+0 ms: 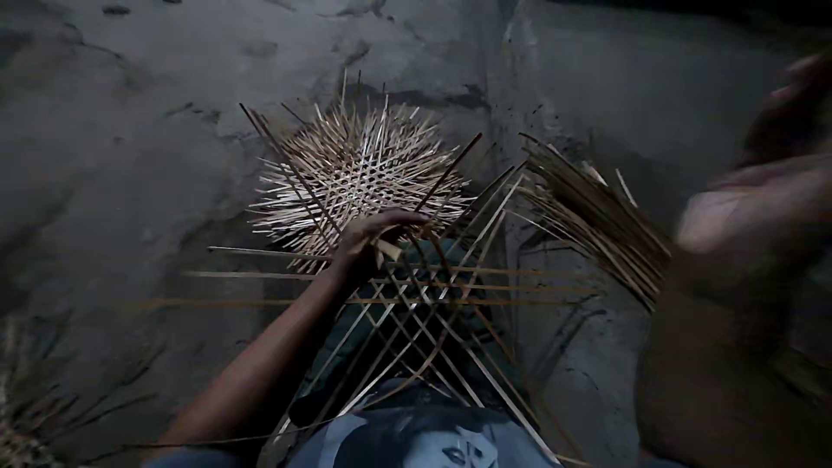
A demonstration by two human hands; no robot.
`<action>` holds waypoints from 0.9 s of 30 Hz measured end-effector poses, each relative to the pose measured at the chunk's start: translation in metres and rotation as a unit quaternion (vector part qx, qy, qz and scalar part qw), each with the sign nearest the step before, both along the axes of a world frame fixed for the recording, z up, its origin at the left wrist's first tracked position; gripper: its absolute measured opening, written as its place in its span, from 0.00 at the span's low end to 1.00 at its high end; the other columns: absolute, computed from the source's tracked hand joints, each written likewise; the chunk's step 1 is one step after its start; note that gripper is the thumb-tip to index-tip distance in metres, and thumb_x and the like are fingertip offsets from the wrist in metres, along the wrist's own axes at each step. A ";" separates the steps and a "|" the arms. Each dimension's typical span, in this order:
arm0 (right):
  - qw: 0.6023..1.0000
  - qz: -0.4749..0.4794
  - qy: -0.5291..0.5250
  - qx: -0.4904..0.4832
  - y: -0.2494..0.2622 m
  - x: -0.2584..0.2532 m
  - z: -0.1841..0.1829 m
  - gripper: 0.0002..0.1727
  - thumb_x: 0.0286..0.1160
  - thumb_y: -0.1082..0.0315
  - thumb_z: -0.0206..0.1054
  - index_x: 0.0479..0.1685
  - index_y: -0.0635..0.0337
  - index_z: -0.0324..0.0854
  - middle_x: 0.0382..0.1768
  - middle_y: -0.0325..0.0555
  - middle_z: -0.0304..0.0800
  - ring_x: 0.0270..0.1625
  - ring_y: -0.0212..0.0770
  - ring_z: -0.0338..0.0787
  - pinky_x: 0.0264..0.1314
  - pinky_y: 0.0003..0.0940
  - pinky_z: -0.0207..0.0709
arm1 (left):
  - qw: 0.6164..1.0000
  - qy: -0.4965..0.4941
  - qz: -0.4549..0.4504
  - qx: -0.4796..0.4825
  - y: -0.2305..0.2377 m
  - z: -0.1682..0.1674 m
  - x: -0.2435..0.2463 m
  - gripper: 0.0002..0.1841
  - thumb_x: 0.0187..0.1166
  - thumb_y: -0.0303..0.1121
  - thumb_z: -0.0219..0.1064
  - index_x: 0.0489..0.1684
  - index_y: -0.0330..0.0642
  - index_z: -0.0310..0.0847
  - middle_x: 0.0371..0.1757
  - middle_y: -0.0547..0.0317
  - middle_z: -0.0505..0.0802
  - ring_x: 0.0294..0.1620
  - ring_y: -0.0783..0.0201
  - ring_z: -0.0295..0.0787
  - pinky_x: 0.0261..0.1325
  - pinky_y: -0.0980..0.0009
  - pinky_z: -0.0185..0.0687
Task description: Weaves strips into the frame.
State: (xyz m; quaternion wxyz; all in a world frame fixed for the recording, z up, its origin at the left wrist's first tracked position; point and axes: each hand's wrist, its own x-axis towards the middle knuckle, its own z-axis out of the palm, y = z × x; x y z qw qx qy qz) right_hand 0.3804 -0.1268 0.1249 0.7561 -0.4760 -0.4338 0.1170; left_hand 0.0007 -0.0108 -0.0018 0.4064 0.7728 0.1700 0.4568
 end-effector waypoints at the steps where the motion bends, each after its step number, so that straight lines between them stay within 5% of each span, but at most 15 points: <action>1: 0.996 0.047 0.072 -0.002 0.019 -0.041 -0.021 0.11 0.91 0.68 0.56 0.65 0.54 0.72 0.57 0.37 0.89 0.58 0.36 0.91 0.66 0.33 0.86 | 1.000 -0.003 0.000 0.010 -0.003 -0.001 0.000 0.15 0.90 0.28 0.56 0.60 0.36 0.88 0.61 0.55 0.94 0.60 0.65 0.91 0.68 0.64 0.87; 5: 0.946 0.139 0.199 -0.215 0.036 -0.105 -0.131 0.09 0.85 0.70 0.65 0.58 0.57 0.78 0.53 0.41 0.92 0.49 0.37 0.93 0.54 0.33 0.89 | 0.998 -0.022 0.001 0.067 0.000 -0.010 -0.002 0.14 0.88 0.25 0.57 0.58 0.32 0.89 0.60 0.51 0.95 0.61 0.62 0.92 0.70 0.61 0.88; 8: 0.911 0.118 0.242 -0.311 0.038 -0.119 -0.172 0.12 0.82 0.73 0.67 0.59 0.65 0.78 0.51 0.49 0.93 0.46 0.41 0.95 0.51 0.35 0.91 | 0.999 -0.035 0.028 0.028 0.007 -0.013 0.000 0.16 0.91 0.31 0.54 0.62 0.34 0.87 0.60 0.53 0.94 0.60 0.64 0.92 0.67 0.63 0.88; 11: 0.894 0.092 0.277 -0.341 0.037 -0.127 -0.185 0.11 0.82 0.74 0.67 0.57 0.68 0.78 0.47 0.52 0.94 0.43 0.43 0.96 0.49 0.34 0.91 | 0.985 0.001 0.172 -0.034 0.011 -0.009 0.003 0.27 0.91 0.34 0.58 0.88 0.40 0.63 0.70 0.54 0.90 0.65 0.64 0.90 0.71 0.64 0.85; 13: 0.888 0.088 0.286 -0.349 0.036 -0.127 -0.188 0.10 0.82 0.75 0.66 0.56 0.70 0.78 0.45 0.52 0.94 0.42 0.42 0.96 0.48 0.33 0.91 | 0.962 0.047 0.261 -0.066 0.012 -0.016 0.002 0.41 0.88 0.36 0.63 0.96 0.41 0.37 0.85 0.48 0.76 0.78 0.58 0.80 0.79 0.61 0.77; 14: 0.886 0.086 0.289 -0.353 0.036 -0.127 -0.189 0.09 0.83 0.75 0.65 0.55 0.70 0.79 0.44 0.53 0.94 0.41 0.41 0.96 0.48 0.33 0.91 | 0.944 0.097 0.310 -0.059 0.012 -0.025 0.003 0.46 0.85 0.37 0.66 0.97 0.40 0.34 0.90 0.44 0.66 0.84 0.53 0.72 0.83 0.58 0.71; 16: 0.879 0.082 0.294 -0.365 0.037 -0.127 -0.190 0.08 0.83 0.76 0.64 0.54 0.71 0.79 0.42 0.53 0.94 0.39 0.40 0.95 0.47 0.32 0.91 | 0.902 0.241 0.358 0.012 0.003 -0.046 0.005 0.43 0.82 0.41 0.67 0.95 0.40 0.46 0.94 0.37 0.55 0.92 0.40 0.54 0.88 0.40 0.55; 17: 0.875 0.079 0.298 -0.372 0.038 -0.128 -0.190 0.08 0.83 0.76 0.64 0.54 0.72 0.79 0.41 0.53 0.94 0.38 0.39 0.95 0.46 0.31 0.90 | 0.889 0.286 0.356 0.043 -0.004 -0.058 0.007 0.37 0.81 0.40 0.69 0.92 0.49 0.59 0.93 0.39 0.58 0.93 0.34 0.49 0.87 0.30 0.47; 19: 0.868 0.078 0.300 -0.387 0.040 -0.127 -0.190 0.08 0.85 0.75 0.62 0.54 0.72 0.79 0.40 0.51 0.93 0.37 0.38 0.95 0.45 0.30 0.90 | 0.870 0.332 0.348 0.106 -0.014 -0.083 0.010 0.24 0.77 0.36 0.71 0.74 0.67 0.83 0.83 0.44 0.77 0.89 0.28 0.57 0.82 0.20 0.39; 23: 0.852 0.094 0.290 -0.426 0.041 -0.119 -0.185 0.13 0.85 0.72 0.63 0.60 0.72 0.79 0.44 0.51 0.92 0.42 0.40 0.95 0.49 0.32 0.90 | 0.845 0.433 0.305 0.073 -0.020 -0.084 0.012 0.24 0.77 0.34 0.70 0.70 0.76 0.85 0.73 0.52 0.86 0.87 0.31 0.61 0.81 0.17 0.31; 27: 0.785 0.236 0.201 -0.536 0.032 -0.089 -0.157 0.25 0.91 0.49 0.55 0.57 0.64 0.85 0.43 0.45 0.96 0.43 0.37 0.96 0.48 0.31 0.89 | 0.839 0.440 0.310 0.077 -0.019 -0.085 0.012 0.27 0.76 0.34 0.70 0.72 0.80 0.82 0.74 0.54 0.85 0.87 0.33 0.62 0.80 0.17 0.34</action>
